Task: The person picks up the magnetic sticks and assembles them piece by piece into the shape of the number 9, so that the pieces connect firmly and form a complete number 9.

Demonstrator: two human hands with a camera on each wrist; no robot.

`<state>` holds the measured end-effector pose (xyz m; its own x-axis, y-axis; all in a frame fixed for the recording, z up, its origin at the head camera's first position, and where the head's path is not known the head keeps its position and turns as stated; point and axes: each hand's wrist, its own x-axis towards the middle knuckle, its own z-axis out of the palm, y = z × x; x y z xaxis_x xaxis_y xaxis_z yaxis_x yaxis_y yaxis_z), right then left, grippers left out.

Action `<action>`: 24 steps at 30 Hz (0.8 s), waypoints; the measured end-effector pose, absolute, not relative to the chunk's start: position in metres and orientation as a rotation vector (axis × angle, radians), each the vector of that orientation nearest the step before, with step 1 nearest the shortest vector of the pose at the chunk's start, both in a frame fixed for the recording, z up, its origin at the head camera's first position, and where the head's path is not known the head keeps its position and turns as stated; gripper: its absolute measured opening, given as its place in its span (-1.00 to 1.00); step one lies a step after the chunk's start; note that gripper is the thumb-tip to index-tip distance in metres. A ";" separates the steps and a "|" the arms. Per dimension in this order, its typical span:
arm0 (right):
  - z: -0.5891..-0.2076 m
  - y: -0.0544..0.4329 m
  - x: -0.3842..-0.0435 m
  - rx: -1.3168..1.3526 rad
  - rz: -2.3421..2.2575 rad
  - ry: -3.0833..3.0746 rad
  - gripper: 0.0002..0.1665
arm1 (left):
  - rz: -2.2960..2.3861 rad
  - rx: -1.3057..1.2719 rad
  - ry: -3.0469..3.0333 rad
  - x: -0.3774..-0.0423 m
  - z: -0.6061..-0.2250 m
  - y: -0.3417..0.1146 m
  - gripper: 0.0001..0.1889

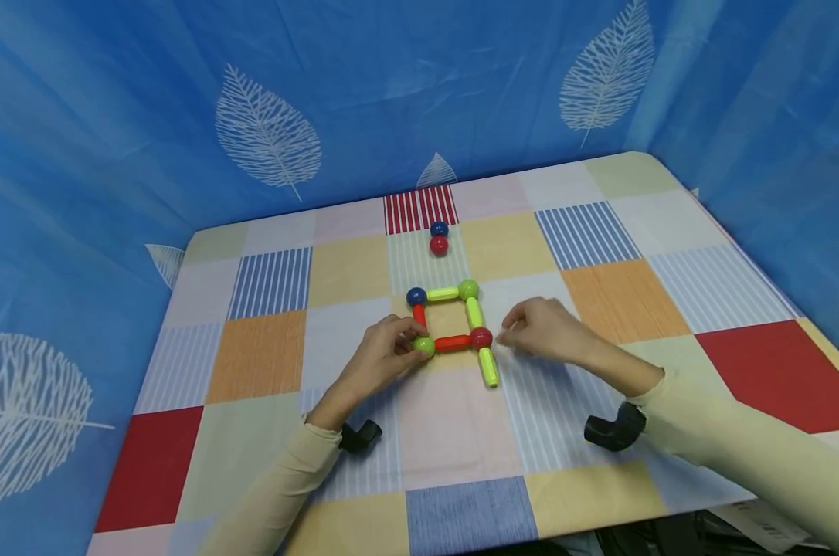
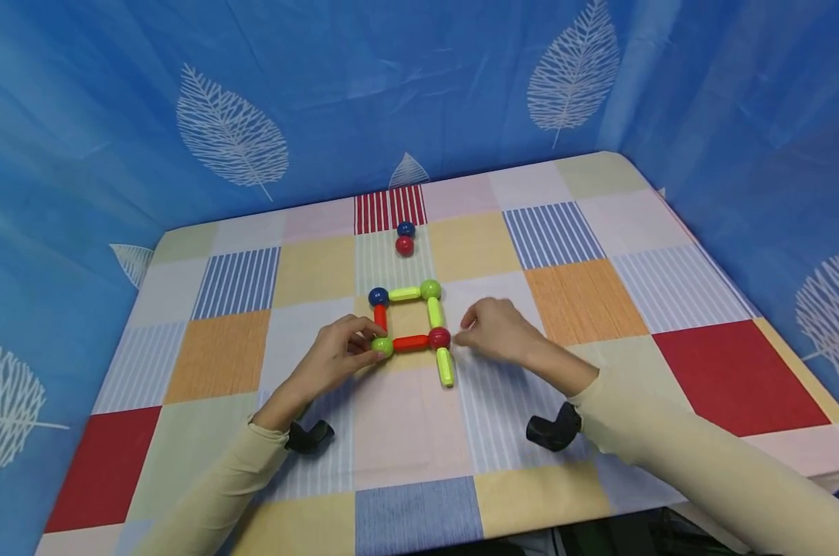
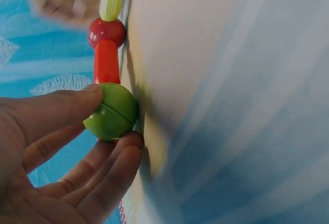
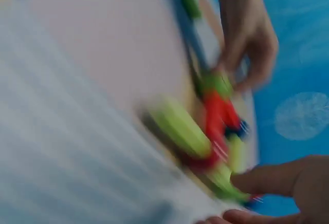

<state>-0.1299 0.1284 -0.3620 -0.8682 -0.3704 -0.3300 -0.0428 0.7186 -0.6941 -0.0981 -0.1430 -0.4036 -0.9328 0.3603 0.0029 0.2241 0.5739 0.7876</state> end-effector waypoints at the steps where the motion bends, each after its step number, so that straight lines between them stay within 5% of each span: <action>1: -0.355 0.126 -0.143 -0.387 -0.877 2.595 -0.63 | 1.288 0.490 2.647 -0.099 -0.403 -0.144 -0.77; 11: -0.348 0.072 -0.286 -0.906 -0.284 2.749 -0.46 | 1.313 0.492 2.601 -0.094 -0.405 -0.139 -0.78; 24: -0.377 0.053 -0.336 -0.979 -0.264 2.633 -0.57 | 1.329 0.484 2.586 -0.102 -0.407 -0.145 -0.79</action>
